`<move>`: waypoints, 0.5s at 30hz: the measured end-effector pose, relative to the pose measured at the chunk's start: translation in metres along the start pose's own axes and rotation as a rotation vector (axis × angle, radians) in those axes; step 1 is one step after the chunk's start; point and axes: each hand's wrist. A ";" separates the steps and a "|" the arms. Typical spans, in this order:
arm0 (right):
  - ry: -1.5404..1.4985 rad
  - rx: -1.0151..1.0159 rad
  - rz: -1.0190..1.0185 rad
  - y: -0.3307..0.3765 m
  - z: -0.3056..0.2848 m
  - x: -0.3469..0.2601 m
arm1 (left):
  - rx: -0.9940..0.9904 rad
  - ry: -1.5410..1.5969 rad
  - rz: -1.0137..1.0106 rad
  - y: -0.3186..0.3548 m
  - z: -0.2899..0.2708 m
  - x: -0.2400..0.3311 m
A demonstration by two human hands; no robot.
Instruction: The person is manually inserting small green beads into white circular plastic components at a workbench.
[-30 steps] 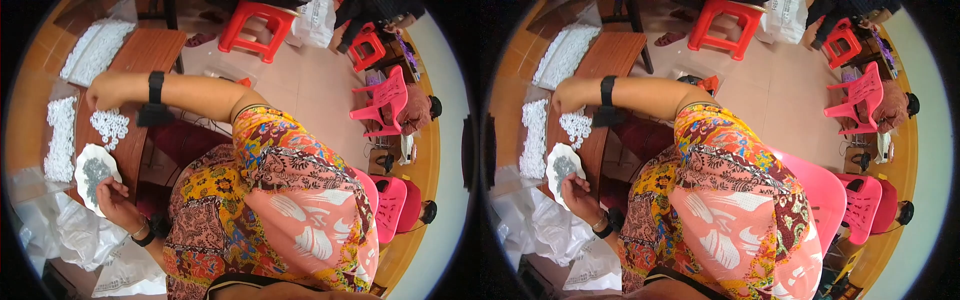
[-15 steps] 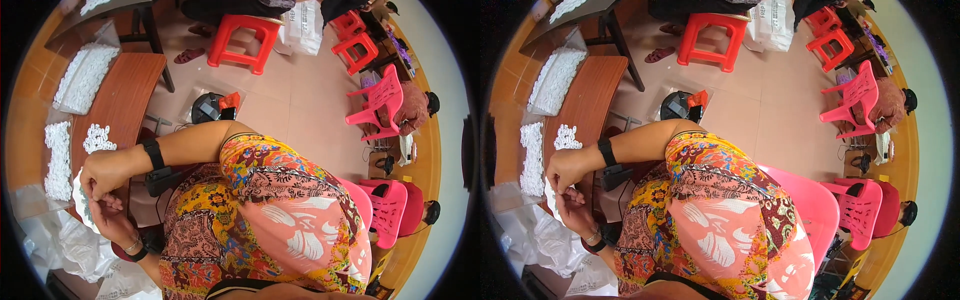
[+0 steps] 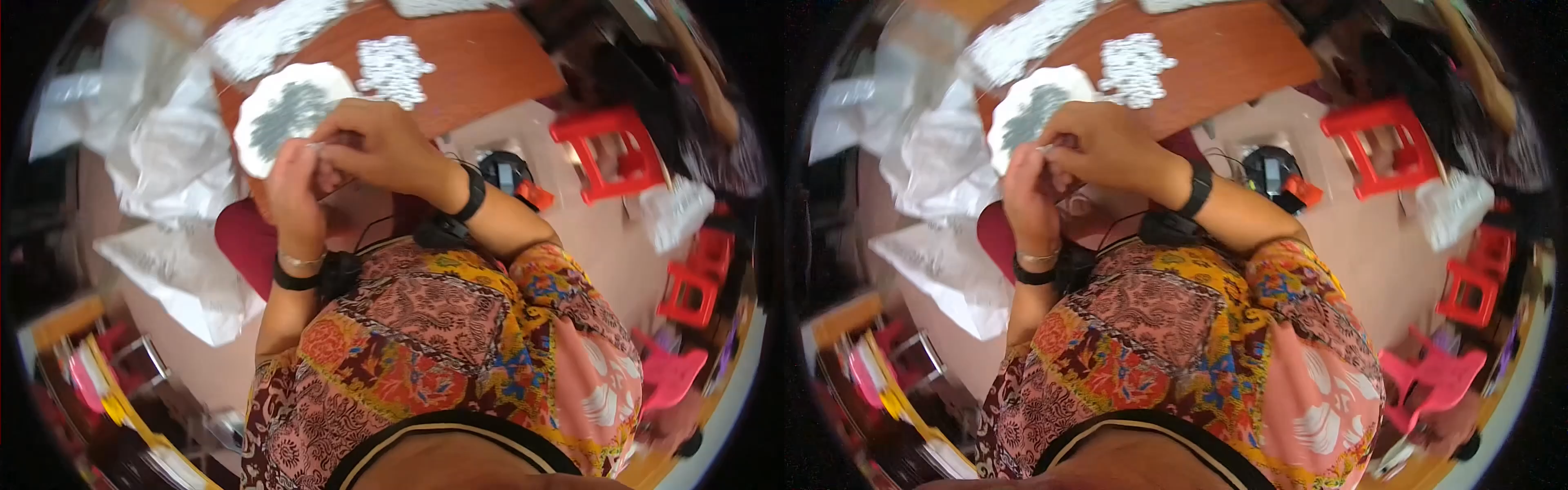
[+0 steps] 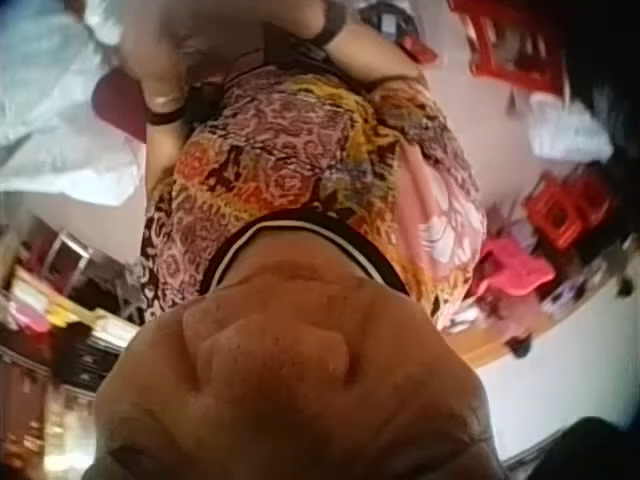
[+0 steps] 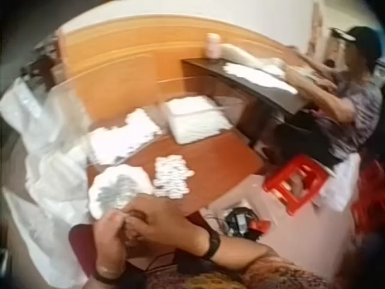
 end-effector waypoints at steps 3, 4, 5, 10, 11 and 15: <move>0.022 0.054 -0.061 0.000 0.020 -0.003 | 0.086 0.091 -0.031 0.011 -0.007 -0.001; 0.013 0.032 -0.068 -0.002 0.025 -0.006 | 0.110 0.092 -0.024 0.013 -0.014 0.000; 0.071 0.024 -0.092 -0.004 0.029 -0.010 | 0.087 0.100 -0.033 0.014 -0.020 0.002; 0.066 -0.257 -0.137 -0.032 0.020 -0.019 | 0.057 -0.011 -0.031 0.017 -0.046 0.005; 0.129 -0.246 -0.137 -0.039 0.018 -0.011 | 0.060 0.000 -0.028 0.015 -0.050 0.007; 0.580 -0.208 -0.098 -0.070 0.020 0.010 | 0.171 0.119 0.009 0.008 -0.062 0.004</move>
Point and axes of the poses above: each hand's wrist, its own y-axis away from the middle knuckle, its own z-axis out of the palm, x = y × z, and after that the axes turned 4 degrees about z, right-handed
